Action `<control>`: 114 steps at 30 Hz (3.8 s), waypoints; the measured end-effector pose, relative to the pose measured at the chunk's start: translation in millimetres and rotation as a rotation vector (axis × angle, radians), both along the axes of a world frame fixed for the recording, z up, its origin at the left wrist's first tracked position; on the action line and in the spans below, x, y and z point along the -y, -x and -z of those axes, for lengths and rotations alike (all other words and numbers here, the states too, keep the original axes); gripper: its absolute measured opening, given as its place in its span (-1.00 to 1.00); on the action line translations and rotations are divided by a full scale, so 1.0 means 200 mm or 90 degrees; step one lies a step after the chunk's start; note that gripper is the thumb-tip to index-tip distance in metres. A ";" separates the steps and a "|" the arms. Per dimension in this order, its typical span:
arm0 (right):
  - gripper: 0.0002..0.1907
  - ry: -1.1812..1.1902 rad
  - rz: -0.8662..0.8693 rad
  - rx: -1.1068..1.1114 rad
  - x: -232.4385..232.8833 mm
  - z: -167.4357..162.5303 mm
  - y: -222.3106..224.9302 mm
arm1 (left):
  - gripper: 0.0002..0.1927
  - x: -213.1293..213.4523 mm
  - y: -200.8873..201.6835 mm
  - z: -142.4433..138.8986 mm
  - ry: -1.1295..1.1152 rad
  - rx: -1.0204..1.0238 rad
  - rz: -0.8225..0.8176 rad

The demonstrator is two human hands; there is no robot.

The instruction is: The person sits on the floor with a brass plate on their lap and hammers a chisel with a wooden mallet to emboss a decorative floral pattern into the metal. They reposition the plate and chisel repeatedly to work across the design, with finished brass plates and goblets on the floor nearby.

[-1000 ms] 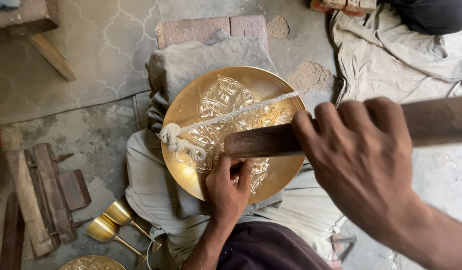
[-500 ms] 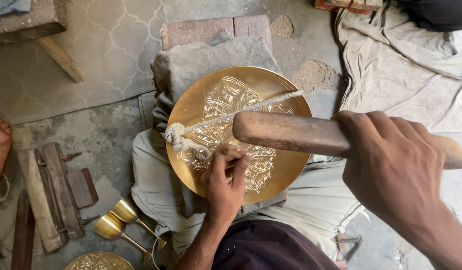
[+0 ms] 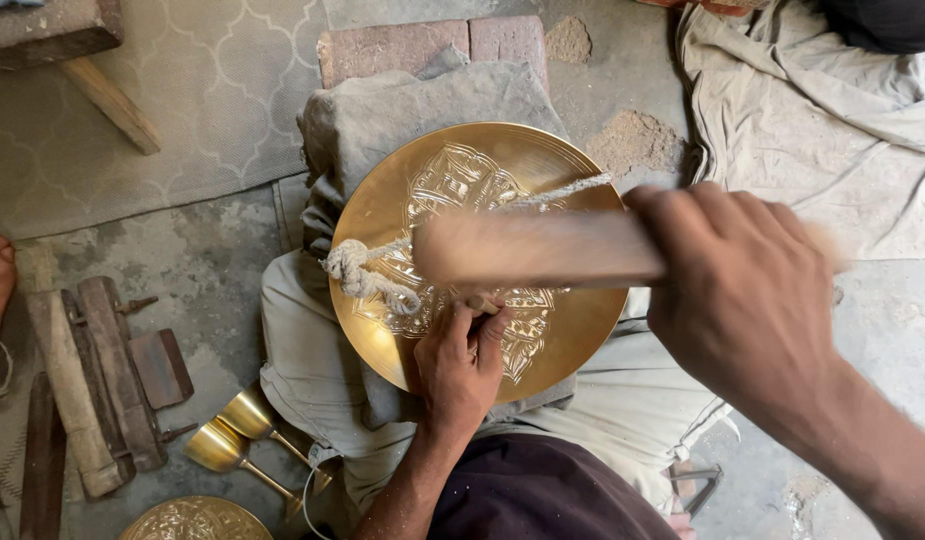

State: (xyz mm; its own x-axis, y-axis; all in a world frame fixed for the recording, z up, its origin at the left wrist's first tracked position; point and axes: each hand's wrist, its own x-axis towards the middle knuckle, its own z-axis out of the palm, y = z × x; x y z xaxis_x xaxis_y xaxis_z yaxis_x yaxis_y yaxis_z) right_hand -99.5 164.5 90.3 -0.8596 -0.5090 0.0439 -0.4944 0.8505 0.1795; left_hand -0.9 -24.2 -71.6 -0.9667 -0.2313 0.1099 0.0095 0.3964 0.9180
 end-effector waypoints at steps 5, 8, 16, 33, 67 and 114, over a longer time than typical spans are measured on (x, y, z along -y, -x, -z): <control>-0.73 0.071 -0.023 0.008 0.01 0.02 0.04 | -0.79 0.02 0.01 0.00 -0.055 -0.014 0.024; -0.69 0.091 0.029 0.083 0.00 0.04 0.06 | -0.81 0.03 0.02 -0.01 -0.046 -0.014 0.039; -0.69 0.155 0.094 0.152 -0.05 0.12 0.06 | -0.83 0.05 0.06 -0.01 -0.015 0.015 0.068; -0.69 0.093 0.124 0.072 -0.20 0.27 -0.03 | -0.81 0.12 0.19 0.03 0.084 -0.008 0.260; -0.62 0.186 0.028 -0.024 -0.03 0.14 -0.01 | -0.80 0.07 0.03 0.05 0.023 -0.027 0.013; -0.75 0.008 -0.148 -0.084 0.21 0.05 0.05 | -0.76 0.03 -0.08 0.09 -0.043 0.029 -0.076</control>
